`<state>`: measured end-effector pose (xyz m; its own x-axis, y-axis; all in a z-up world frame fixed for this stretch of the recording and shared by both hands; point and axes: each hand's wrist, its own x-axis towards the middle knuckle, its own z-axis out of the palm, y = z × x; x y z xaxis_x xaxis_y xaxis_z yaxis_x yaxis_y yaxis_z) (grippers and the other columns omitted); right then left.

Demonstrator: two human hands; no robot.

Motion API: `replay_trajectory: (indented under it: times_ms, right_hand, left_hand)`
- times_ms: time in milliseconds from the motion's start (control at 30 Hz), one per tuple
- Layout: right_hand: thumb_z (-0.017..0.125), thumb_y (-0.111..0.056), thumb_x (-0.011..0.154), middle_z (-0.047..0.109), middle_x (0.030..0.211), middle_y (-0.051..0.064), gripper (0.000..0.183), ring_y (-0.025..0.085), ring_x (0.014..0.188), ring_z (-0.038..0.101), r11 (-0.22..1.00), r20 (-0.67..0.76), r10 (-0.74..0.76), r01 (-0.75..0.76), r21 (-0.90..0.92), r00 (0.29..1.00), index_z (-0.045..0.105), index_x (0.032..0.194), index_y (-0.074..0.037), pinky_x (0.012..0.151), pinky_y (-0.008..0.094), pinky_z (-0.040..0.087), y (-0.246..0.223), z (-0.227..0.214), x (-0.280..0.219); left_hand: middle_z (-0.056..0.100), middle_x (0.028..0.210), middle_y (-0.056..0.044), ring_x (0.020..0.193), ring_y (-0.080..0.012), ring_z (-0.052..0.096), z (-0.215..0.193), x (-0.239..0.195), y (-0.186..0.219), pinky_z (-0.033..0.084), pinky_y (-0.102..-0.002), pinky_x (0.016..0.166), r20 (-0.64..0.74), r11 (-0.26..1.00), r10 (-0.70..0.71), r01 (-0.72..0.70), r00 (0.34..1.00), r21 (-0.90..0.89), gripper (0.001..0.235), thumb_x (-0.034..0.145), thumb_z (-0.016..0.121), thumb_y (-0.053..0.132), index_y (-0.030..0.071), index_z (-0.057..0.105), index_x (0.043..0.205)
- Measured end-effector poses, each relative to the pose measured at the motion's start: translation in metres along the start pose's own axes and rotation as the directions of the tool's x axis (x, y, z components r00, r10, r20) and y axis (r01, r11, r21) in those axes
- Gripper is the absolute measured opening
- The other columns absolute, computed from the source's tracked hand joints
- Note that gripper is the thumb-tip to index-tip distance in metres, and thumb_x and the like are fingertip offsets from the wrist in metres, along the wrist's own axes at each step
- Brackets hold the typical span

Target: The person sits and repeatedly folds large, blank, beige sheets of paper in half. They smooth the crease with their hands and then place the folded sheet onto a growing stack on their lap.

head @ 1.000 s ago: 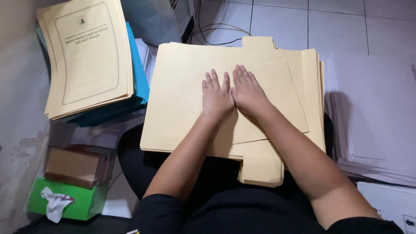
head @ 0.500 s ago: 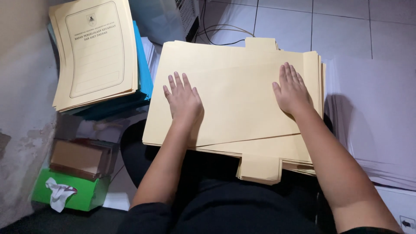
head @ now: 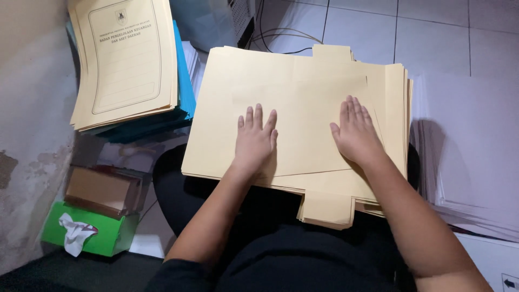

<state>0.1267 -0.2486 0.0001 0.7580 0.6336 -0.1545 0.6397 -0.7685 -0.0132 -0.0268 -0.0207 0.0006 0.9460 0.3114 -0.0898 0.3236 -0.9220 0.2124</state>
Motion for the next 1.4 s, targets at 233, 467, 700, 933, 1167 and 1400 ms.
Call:
replay_trajectory:
  times_ms: [233, 467, 700, 933, 1167, 1400]
  right_hand:
    - [0.034, -0.034, 0.103, 0.022, 0.169, 0.022, 0.067, 0.034, 0.158, 0.019, 0.948, -0.08, -0.273, 0.282, 0.144, 0.959, 0.026, 0.16, 0.002, 0.129, 0.046, 0.012, -0.059, 0.011, 0.068]
    - [0.023, -0.047, 0.109, 0.016, 0.174, 0.005, 0.066, 0.021, 0.16, 0.014, 0.979, -0.006, -0.089, 0.088, 0.182, 0.996, 0.02, 0.166, -0.015, 0.13, 0.041, 0.007, -0.009, -0.011, 0.09]
    - [0.022, -0.049, 0.109, 0.016, 0.173, 0.015, 0.072, 0.029, 0.16, 0.013, 0.987, -0.018, 0.075, -0.072, 0.146, 0.997, 0.021, 0.164, -0.003, 0.13, 0.044, 0.01, 0.046, -0.004, 0.033]
    - [0.023, -0.045, 0.108, 0.014, 0.173, 0.021, 0.073, 0.035, 0.16, 0.01, 0.982, -0.029, 0.165, -0.161, 0.097, 0.986, 0.019, 0.164, 0.001, 0.13, 0.048, 0.004, 0.045, 0.022, -0.075]
    - [0.03, -0.046, 0.107, 0.016, 0.171, 0.029, 0.077, 0.041, 0.16, 0.006, 0.978, -0.063, 0.206, -0.207, -0.016, 0.977, 0.024, 0.161, 0.008, 0.127, 0.059, -0.001, -0.019, 0.007, -0.08]
    - [0.033, -0.05, 0.101, 0.014, 0.172, 0.019, 0.078, 0.036, 0.158, 0.012, 0.978, -0.024, -0.2, 0.201, 0.053, 0.979, 0.019, 0.163, -0.006, 0.126, 0.052, 0.009, -0.057, 0.01, -0.031]
  left_hand:
    - [0.026, 0.168, -0.011, 0.156, -0.035, 0.021, 0.025, 0.078, 0.02, 0.017, -0.054, 0.125, 0.023, 0.991, 0.132, -0.133, 0.991, 0.01, 0.059, 0.106, 0.027, 0.042, 0.027, 0.028, 0.162]
    - [0.023, 0.17, -0.016, 0.158, -0.0342, 0.017, -0.012, 0.082, -0.018, 0.009, -0.055, 0.126, 0.006, 0.992, -0.115, 0.115, 0.993, -0.055, 0.065, 0.104, 0.024, 0.04, 0.012, 0.027, 0.163]
    - [0.018, 0.169, -0.023, 0.158, -0.0372, 0.013, -0.035, 0.024, -0.034, 0.005, -0.057, 0.125, -0.027, 0.976, -0.203, 0.2, 0.979, -0.083, 0.063, 0.106, 0.021, 0.029, -0.001, 0.024, 0.161]
    - [0.004, 0.171, -0.025, 0.158, -0.0401, -0.003, -0.007, -0.055, -0.019, -0.007, -0.064, 0.121, 0.02, 0.965, -0.26, 0.261, 0.965, -0.025, 0.069, 0.106, 0.022, 0.038, -0.001, 0.011, 0.162]
    - [0.001, 0.171, -0.025, 0.157, -0.0388, -0.011, 0.021, -0.049, 0.017, -0.018, -0.064, 0.118, -0.013, 0.966, -0.247, 0.247, 0.969, 0.077, 0.072, 0.108, 0.027, 0.043, -0.004, 0.014, 0.161]
    - [0.01, 0.169, -0.025, 0.158, -0.042, 0.004, -0.008, -0.003, 0.046, -0.002, -0.068, 0.121, 0.079, 0.994, 0.017, -0.008, 0.997, -0.107, 0.067, 0.105, 0.026, 0.037, 0.004, 0.017, 0.163]
